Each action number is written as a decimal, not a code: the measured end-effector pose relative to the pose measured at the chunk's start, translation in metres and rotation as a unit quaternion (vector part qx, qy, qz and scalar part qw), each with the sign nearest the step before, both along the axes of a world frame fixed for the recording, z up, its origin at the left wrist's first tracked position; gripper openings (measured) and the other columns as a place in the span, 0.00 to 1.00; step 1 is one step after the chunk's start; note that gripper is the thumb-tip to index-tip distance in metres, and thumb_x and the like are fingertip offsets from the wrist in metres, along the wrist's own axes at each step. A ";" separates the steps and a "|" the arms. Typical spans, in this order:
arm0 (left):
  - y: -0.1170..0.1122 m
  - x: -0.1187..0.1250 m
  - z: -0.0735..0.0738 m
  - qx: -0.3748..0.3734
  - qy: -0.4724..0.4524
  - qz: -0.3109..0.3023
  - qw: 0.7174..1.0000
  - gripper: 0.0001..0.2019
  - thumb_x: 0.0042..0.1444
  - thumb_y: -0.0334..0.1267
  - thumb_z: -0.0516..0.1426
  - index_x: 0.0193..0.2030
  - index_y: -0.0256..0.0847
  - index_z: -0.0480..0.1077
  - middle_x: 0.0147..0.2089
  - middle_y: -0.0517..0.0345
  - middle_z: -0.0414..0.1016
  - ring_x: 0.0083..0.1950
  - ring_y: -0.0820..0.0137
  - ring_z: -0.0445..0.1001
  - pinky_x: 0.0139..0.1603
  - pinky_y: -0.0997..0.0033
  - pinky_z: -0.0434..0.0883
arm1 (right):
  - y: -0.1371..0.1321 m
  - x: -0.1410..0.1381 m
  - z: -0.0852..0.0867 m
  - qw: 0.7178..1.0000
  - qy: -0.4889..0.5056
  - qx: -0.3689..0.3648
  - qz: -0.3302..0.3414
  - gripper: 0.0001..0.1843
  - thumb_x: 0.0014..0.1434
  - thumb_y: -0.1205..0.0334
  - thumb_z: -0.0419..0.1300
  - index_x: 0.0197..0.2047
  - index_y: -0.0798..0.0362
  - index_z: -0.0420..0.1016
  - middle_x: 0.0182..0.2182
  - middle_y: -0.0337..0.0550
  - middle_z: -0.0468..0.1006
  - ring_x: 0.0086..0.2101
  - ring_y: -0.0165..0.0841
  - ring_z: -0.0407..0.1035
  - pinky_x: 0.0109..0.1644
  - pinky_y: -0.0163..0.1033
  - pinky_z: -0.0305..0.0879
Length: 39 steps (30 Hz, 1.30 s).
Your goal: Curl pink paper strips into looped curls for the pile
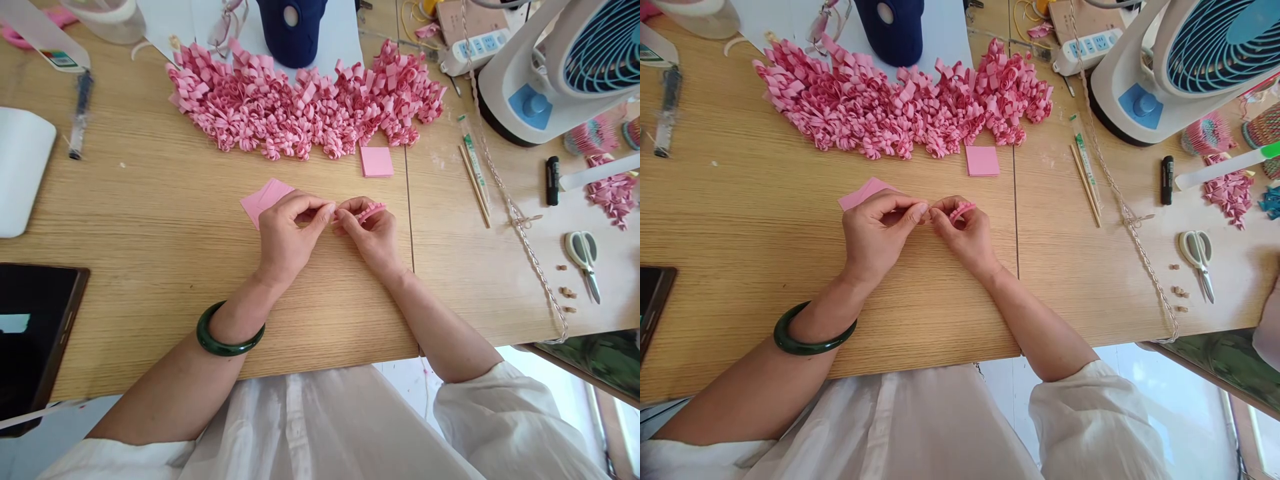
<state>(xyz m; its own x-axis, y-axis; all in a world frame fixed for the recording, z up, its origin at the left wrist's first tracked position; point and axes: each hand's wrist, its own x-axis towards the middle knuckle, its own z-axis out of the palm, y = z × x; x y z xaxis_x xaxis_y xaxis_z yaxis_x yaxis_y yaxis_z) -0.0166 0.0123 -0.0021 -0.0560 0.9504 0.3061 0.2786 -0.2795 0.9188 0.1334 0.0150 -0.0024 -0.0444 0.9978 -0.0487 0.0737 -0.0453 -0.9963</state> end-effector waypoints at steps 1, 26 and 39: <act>0.000 0.000 0.000 -0.013 -0.009 -0.003 1.000 0.04 0.61 0.33 0.63 0.34 0.41 0.80 0.35 0.59 0.82 0.36 0.73 0.78 0.38 0.75 0.74 | 0.000 0.000 0.000 1.000 0.004 0.000 -0.002 0.17 0.59 0.48 0.68 0.33 0.52 0.74 0.30 0.37 0.76 0.29 0.26 0.70 0.36 0.36 0.69; 0.003 -0.004 0.000 -0.051 0.007 -0.038 0.998 0.06 0.62 0.37 0.62 0.36 0.44 0.82 0.37 0.58 0.83 0.37 0.70 0.78 0.41 0.72 0.75 | 0.003 0.002 -0.005 1.000 0.018 -0.007 -0.004 0.16 0.57 0.49 0.69 0.33 0.53 0.74 0.27 0.36 0.75 0.27 0.25 0.68 0.33 0.34 0.69; 0.002 -0.004 -0.001 -0.050 -0.011 -0.043 0.998 0.05 0.60 0.35 0.63 0.36 0.45 0.82 0.37 0.59 0.83 0.38 0.69 0.79 0.42 0.71 0.75 | 0.003 0.003 -0.006 1.000 0.004 0.003 -0.008 0.11 0.59 0.55 0.66 0.32 0.52 0.73 0.25 0.35 0.73 0.26 0.26 0.67 0.33 0.35 0.68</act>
